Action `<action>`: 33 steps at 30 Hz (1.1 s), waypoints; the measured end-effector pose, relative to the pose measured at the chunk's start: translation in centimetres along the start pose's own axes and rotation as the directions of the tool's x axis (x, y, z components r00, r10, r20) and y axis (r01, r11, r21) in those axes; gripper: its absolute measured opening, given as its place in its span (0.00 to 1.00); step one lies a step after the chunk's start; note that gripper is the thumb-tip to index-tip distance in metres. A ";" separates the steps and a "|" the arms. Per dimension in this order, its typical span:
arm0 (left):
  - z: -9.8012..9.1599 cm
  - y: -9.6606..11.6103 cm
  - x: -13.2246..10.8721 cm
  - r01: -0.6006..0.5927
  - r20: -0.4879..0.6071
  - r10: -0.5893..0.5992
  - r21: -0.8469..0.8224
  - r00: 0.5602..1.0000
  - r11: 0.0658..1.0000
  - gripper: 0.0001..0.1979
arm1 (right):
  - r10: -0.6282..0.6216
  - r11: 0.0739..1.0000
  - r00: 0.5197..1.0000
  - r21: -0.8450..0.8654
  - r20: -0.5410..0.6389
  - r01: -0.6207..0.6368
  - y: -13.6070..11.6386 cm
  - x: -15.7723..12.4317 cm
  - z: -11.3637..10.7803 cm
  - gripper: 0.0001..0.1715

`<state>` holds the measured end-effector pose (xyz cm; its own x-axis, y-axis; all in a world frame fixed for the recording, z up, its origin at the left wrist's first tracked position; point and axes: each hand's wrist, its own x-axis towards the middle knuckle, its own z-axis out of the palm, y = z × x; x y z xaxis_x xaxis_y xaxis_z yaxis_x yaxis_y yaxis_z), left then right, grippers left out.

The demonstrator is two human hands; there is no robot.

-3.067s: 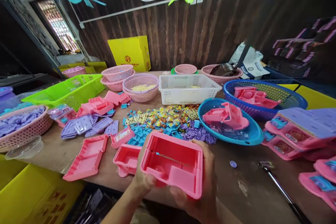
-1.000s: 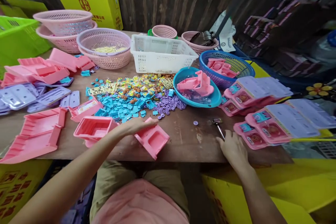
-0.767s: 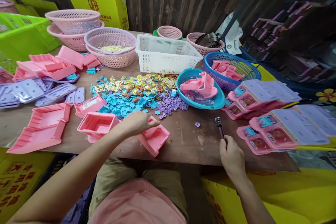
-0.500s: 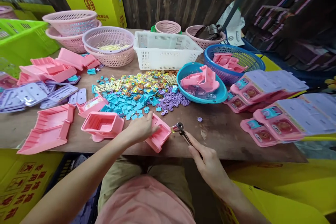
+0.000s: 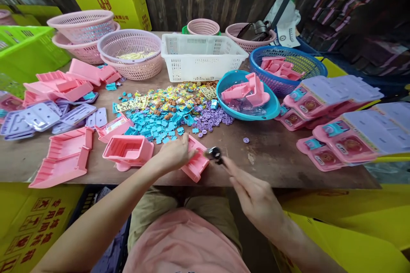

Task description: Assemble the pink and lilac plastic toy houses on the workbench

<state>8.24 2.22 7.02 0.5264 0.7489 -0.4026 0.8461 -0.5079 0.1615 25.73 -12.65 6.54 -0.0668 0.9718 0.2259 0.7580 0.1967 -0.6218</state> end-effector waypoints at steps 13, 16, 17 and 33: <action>0.0 -0.5 -0.1 -0.049 -0.021 0.049 -0.024 0.999 0.999 0.30 | -0.054 0.994 0.986 0.098 0.155 0.039 -1.1 0.0 -0.1 0.25; -1.4 -2.1 0.5 -0.277 0.059 0.281 -0.065 0.958 0.959 0.31 | 0.027 0.995 0.999 0.099 -0.040 -0.023 -0.7 1.0 -1.0 0.24; -2.1 -2.7 0.7 -0.385 0.088 0.389 -0.067 0.917 0.921 0.29 | 0.057 0.995 0.995 0.084 -0.079 -0.051 -0.4 1.2 -1.1 0.24; 4.2 -1.7 -2.9 0.119 -0.451 -0.052 0.121 0.891 0.986 0.53 | -0.012 0.994 0.999 0.106 -0.053 0.018 -1.2 4.0 2.2 0.25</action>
<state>4.93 -0.85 4.13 0.4623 0.8858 0.0388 0.8865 -0.4628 0.0024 23.13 -8.71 6.49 -0.0417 0.9610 0.2732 0.6838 0.2268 -0.6935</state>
